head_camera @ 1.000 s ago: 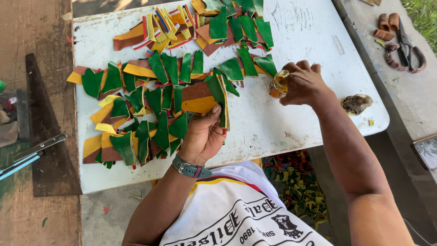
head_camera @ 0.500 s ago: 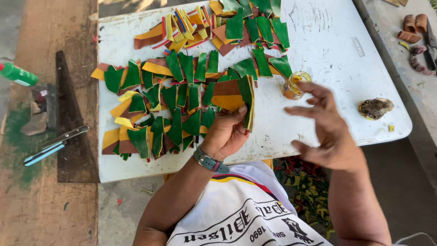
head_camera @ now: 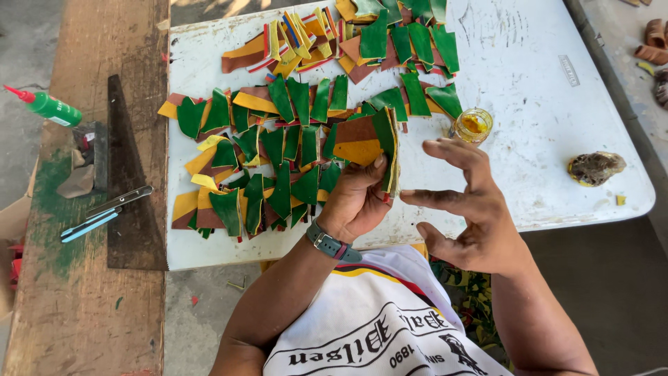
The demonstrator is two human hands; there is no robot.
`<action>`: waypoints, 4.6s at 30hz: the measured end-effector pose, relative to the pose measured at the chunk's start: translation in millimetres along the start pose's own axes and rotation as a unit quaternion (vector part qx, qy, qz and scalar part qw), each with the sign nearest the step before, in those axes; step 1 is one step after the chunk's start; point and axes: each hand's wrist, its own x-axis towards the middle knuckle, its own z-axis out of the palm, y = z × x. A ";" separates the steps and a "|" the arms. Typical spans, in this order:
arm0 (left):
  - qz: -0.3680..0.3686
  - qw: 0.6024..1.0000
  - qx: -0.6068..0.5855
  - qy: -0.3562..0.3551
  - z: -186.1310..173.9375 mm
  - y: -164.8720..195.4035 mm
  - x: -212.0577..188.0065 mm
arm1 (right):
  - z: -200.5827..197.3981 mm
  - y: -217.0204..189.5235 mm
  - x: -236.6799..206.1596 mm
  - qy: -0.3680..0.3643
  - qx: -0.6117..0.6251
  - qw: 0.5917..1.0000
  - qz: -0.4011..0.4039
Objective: The person holds a stack of cut green, yellow and brown foam pieces, dips a finger into a small jar of yellow paste, and presses pieces together to bond them. They place finished bonded pieces on the table and pick up new pieces to repeat the process.
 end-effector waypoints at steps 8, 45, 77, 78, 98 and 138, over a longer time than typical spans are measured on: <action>0.001 1.000 0.002 0.012 3.1 4.0 -1.4 | 9.4 -16.9 -16.1 0.061 -0.107 0.991 -0.059; 0.123 0.987 0.099 -0.015 28.9 2.3 -12.2 | 25.7 -29.1 -19.9 0.080 -0.152 0.985 -0.006; 0.282 0.920 0.266 -0.052 49.0 4.1 -15.2 | 30.9 -28.7 -28.3 0.090 -0.080 0.993 -0.018; 0.294 0.910 0.286 -0.053 49.6 4.2 -16.2 | 30.5 -29.1 -26.3 0.102 -0.079 0.992 0.012; 0.138 0.982 0.132 0.002 39.3 12.0 -17.6 | 31.8 -28.2 -37.2 0.081 -0.002 0.997 0.000; -0.002 0.983 0.179 -0.051 36.8 12.5 -43.1 | -6.3 10.3 -2.9 0.180 -0.110 0.977 -0.023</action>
